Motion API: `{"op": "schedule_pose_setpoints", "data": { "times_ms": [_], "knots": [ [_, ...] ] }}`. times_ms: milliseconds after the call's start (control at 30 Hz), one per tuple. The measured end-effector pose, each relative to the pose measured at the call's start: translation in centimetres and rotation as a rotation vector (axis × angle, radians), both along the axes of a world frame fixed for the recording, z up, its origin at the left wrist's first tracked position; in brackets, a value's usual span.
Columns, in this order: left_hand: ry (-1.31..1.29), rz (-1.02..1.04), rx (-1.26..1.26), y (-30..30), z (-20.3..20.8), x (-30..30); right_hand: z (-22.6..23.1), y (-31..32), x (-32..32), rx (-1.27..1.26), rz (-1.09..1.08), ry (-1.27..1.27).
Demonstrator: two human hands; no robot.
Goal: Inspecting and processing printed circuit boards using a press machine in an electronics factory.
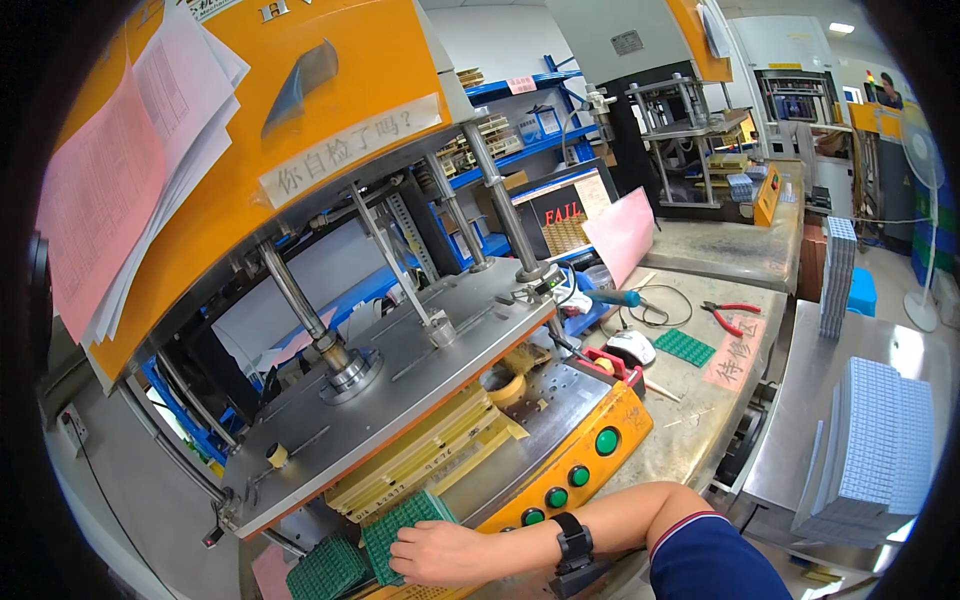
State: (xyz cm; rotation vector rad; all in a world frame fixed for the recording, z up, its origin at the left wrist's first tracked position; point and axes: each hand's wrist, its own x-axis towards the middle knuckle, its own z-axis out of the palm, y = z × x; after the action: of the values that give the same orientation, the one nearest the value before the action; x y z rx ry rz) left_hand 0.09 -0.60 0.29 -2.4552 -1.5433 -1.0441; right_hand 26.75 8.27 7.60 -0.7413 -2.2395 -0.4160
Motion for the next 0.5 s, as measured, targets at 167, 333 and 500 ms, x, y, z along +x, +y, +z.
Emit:
{"op": "schedule_pose_setpoints", "data": {
  "times_ms": [167, 333, 500],
  "knots": [
    [0.043, 0.064, 0.013, 0.5, -0.8, 0.0, 2.6, 0.4, 2.7, -0.054, 0.055, 0.081],
    [0.038, 0.054, -0.023, 0.8, -0.4, 0.4, 9.9, -1.7, 9.0, -0.003, -0.184, 0.316],
    [-0.023, 0.049, -0.003, 0.6, -0.2, 0.4, 10.4, -1.5, 10.5, -0.331, 0.348, 1.06]
  ]
}}
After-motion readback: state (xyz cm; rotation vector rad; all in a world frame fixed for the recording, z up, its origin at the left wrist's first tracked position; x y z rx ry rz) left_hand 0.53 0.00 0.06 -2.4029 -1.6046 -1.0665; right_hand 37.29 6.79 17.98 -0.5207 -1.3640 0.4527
